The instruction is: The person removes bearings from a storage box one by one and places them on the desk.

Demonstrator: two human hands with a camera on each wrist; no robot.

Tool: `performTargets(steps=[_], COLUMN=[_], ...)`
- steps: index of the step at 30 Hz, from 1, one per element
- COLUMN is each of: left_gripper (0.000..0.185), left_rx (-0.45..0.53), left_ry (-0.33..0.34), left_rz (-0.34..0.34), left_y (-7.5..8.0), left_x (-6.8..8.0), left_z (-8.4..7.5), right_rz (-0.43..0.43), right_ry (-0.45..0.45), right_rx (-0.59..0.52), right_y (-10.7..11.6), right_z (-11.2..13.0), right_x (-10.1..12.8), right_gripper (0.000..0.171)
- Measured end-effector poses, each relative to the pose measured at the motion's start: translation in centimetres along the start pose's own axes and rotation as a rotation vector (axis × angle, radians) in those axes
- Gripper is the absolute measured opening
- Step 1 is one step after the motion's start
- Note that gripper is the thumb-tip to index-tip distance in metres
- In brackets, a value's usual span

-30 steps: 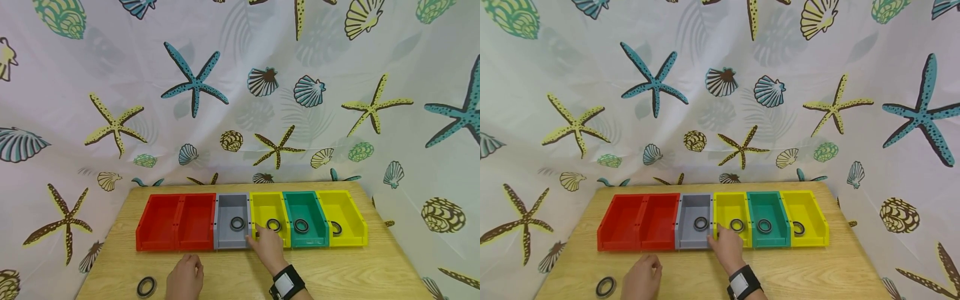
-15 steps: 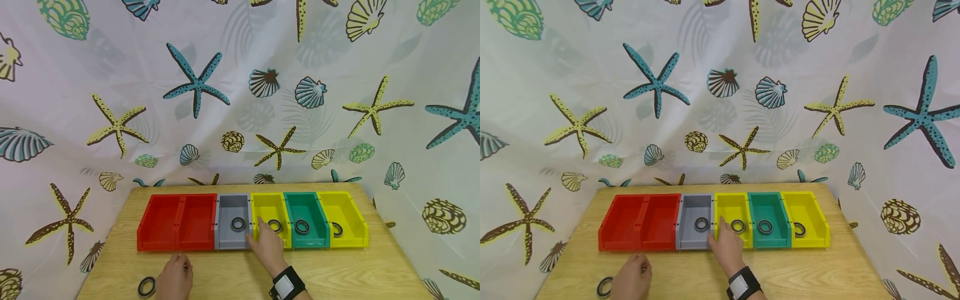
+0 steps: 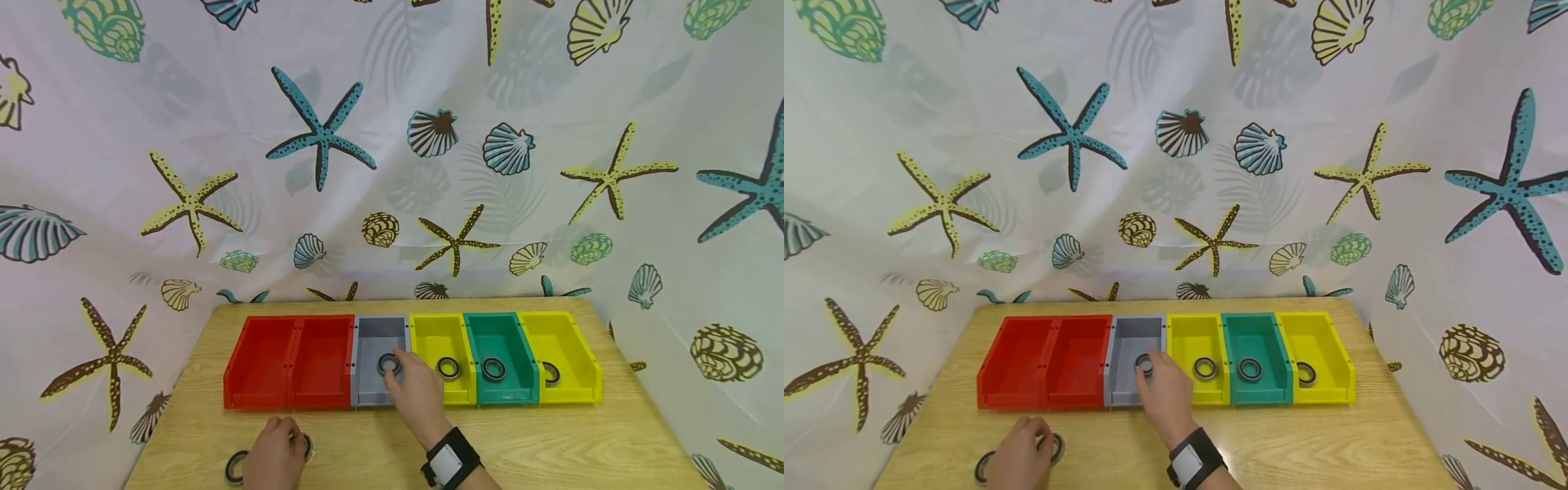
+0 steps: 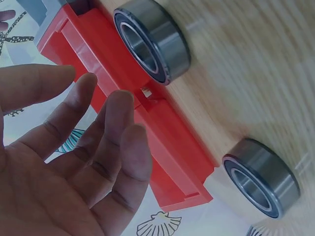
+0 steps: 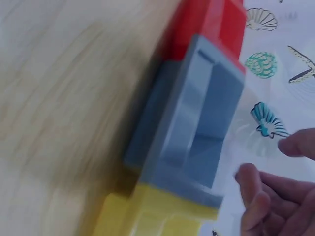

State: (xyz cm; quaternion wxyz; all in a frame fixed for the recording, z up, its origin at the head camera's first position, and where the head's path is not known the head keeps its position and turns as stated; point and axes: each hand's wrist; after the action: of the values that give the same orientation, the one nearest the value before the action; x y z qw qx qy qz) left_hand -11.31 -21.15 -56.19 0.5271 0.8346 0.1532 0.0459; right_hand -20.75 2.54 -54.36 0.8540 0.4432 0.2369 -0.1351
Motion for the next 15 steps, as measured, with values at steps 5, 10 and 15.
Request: performTargets(steps=[5, 10, 15], left_gripper=[0.012, 0.013, 0.014], left_rx=[-0.012, -0.014, -0.024], left_ry=[-0.005, -0.003, 0.009], left_rz=[0.001, 0.009, 0.016], left_y=[0.3, 0.3, 0.2], left_x=[0.0, 0.2, 0.3], left_z=[-0.1, -0.2, -0.3], right_rz=[0.140, 0.255, 0.282], right_ry=[-0.039, -0.069, -0.070], right_rx=[-0.051, -0.066, -0.012], right_y=[-0.6, -1.8, -3.1], right_z=[1.4, 2.3, 3.2], right_x=[-0.4, -0.2, -0.1], right_gripper=[0.036, 0.041, 0.042])
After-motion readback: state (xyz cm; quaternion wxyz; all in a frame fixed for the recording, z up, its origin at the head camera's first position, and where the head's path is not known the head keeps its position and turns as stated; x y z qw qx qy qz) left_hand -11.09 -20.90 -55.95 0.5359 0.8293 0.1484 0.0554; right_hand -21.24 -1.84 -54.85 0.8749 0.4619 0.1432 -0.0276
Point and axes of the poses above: each hand's wrist, its own x-axis away from the middle knuckle, its own y-axis out of the back of the hand, z = x × y, and after that the axes turned 9 degrees about -z, right-handed
